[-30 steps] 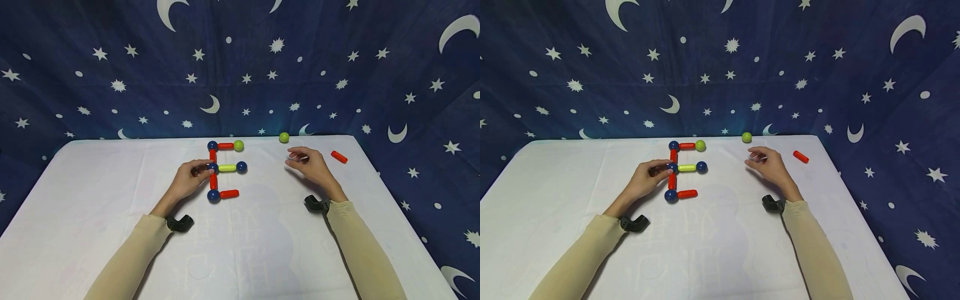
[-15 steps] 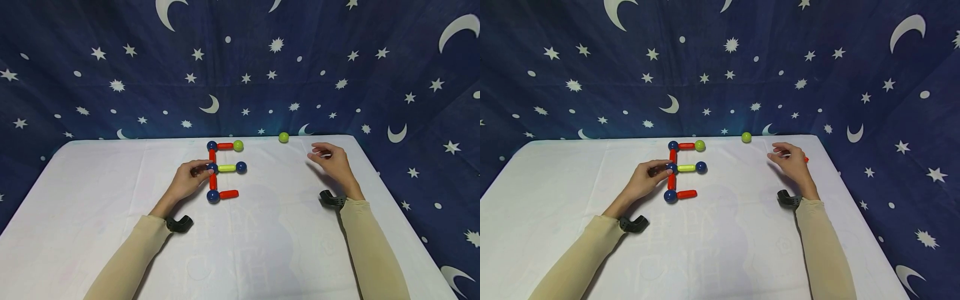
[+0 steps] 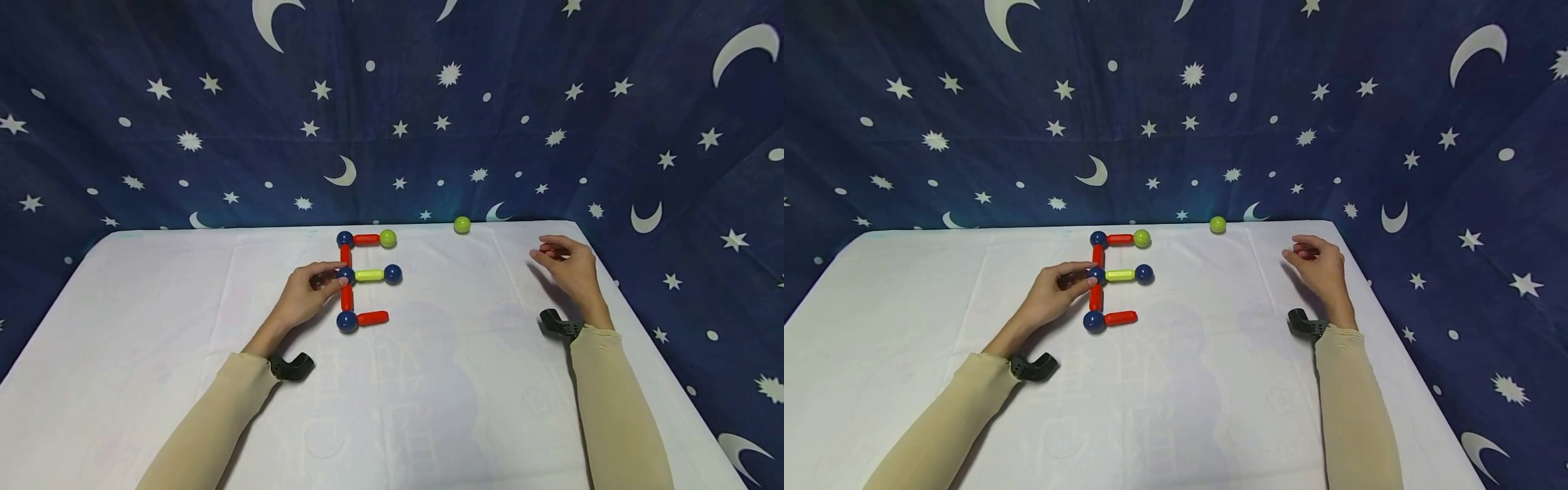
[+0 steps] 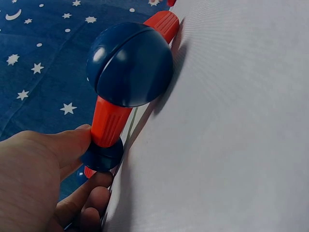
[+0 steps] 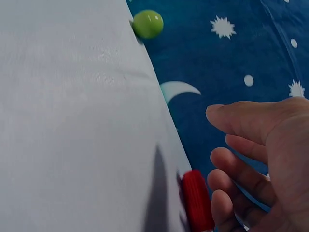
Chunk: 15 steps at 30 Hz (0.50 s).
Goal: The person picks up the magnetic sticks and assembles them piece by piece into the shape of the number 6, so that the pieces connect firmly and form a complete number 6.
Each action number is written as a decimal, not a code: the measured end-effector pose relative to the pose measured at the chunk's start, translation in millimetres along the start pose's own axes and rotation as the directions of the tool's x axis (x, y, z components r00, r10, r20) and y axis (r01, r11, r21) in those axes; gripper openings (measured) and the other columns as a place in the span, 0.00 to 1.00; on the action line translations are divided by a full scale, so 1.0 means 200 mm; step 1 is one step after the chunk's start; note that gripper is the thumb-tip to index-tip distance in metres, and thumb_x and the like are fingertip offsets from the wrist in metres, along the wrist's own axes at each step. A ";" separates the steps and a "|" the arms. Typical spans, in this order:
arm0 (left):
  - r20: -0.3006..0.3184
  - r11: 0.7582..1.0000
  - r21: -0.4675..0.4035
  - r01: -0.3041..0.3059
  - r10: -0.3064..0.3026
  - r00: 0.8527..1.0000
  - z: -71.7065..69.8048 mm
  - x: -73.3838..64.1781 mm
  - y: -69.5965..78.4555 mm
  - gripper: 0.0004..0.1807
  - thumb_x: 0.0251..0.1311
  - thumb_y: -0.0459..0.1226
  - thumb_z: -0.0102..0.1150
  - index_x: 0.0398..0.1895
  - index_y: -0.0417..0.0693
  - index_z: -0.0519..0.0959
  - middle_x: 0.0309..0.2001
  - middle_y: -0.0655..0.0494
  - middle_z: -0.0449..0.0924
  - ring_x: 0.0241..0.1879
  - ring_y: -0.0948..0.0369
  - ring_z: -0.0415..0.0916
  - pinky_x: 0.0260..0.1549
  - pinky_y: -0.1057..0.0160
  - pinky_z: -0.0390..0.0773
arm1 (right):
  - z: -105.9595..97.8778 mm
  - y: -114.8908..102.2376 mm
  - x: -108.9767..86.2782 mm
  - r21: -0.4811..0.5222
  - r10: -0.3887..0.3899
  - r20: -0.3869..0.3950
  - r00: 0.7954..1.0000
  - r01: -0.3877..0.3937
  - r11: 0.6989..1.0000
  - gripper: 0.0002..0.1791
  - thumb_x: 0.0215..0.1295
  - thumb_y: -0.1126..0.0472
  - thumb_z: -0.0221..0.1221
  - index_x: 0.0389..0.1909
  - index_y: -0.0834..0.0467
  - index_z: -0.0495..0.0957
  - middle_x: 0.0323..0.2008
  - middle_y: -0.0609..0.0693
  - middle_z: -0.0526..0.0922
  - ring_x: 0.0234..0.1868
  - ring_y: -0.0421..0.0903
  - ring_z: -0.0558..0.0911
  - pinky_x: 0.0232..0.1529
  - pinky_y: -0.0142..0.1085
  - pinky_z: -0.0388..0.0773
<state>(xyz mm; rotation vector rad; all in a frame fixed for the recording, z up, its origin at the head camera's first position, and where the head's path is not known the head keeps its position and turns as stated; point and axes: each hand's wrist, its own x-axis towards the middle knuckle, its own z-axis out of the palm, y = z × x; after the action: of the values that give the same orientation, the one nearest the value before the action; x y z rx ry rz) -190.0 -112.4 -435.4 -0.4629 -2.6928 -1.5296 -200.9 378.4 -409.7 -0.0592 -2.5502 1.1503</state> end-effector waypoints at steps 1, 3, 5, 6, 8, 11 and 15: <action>0.000 1.000 -0.001 0.001 -0.001 1.000 0.00 0.00 0.00 0.19 0.67 0.36 0.66 0.60 0.45 0.82 0.43 0.46 0.82 0.37 0.53 0.72 0.37 0.62 0.74 | -0.01 0.01 0.00 -0.004 0.009 -0.008 1.000 -0.009 1.000 0.22 0.64 0.60 0.69 0.56 0.67 0.82 0.40 0.59 0.83 0.36 0.33 0.76 0.35 0.20 0.70; 0.001 1.000 -0.003 0.005 -0.005 1.000 0.00 0.00 0.00 0.19 0.67 0.37 0.66 0.60 0.45 0.82 0.44 0.46 0.82 0.38 0.53 0.72 0.37 0.61 0.74 | -0.02 0.02 -0.01 -0.019 0.029 -0.024 0.999 -0.029 0.999 0.23 0.64 0.59 0.69 0.56 0.66 0.81 0.41 0.58 0.83 0.37 0.33 0.75 0.34 0.20 0.70; 0.002 1.000 -0.003 0.006 -0.006 1.000 0.00 0.00 0.00 0.19 0.67 0.37 0.66 0.60 0.45 0.82 0.44 0.46 0.82 0.38 0.53 0.72 0.38 0.61 0.74 | -0.03 0.03 -0.01 -0.037 0.050 -0.043 0.998 -0.051 0.998 0.23 0.65 0.58 0.69 0.57 0.65 0.81 0.42 0.58 0.83 0.37 0.32 0.75 0.34 0.21 0.70; 0.003 1.000 -0.003 0.006 -0.006 1.000 0.00 0.00 0.00 0.19 0.67 0.37 0.66 0.60 0.45 0.82 0.44 0.46 0.82 0.38 0.53 0.72 0.38 0.61 0.75 | -0.03 0.04 -0.01 -0.042 0.061 -0.054 0.997 -0.063 0.997 0.23 0.65 0.57 0.69 0.57 0.65 0.81 0.43 0.59 0.83 0.37 0.32 0.75 0.34 0.22 0.70; 0.004 1.000 -0.002 0.007 -0.007 1.000 0.00 0.00 0.00 0.19 0.67 0.37 0.66 0.60 0.45 0.82 0.44 0.46 0.82 0.38 0.53 0.73 0.39 0.60 0.75 | -0.04 0.05 -0.01 -0.053 0.083 -0.083 0.993 -0.088 0.995 0.23 0.65 0.57 0.69 0.58 0.64 0.81 0.45 0.60 0.82 0.38 0.33 0.74 0.35 0.24 0.69; 0.005 1.000 0.002 0.005 -0.005 1.000 0.00 0.00 0.00 0.19 0.67 0.37 0.66 0.60 0.45 0.82 0.45 0.46 0.82 0.38 0.53 0.73 0.39 0.60 0.75 | -0.03 0.06 -0.02 -0.063 0.118 -0.116 0.986 -0.126 0.990 0.23 0.65 0.57 0.68 0.58 0.64 0.81 0.48 0.62 0.82 0.42 0.39 0.75 0.37 0.27 0.68; 0.007 1.000 0.011 0.004 -0.004 1.000 0.00 0.00 0.00 0.19 0.67 0.37 0.66 0.60 0.45 0.82 0.45 0.46 0.82 0.39 0.53 0.73 0.39 0.60 0.75 | -0.02 0.08 -0.02 -0.078 0.166 -0.123 0.978 -0.176 0.981 0.23 0.66 0.59 0.66 0.59 0.64 0.80 0.53 0.64 0.80 0.50 0.53 0.77 0.44 0.34 0.69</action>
<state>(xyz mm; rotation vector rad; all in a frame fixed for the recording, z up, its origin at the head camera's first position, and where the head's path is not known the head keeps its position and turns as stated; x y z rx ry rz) -190.7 -112.3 -434.9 -0.4635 -2.7075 -1.5160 -197.2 392.5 -420.1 -0.3639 -2.5300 1.0601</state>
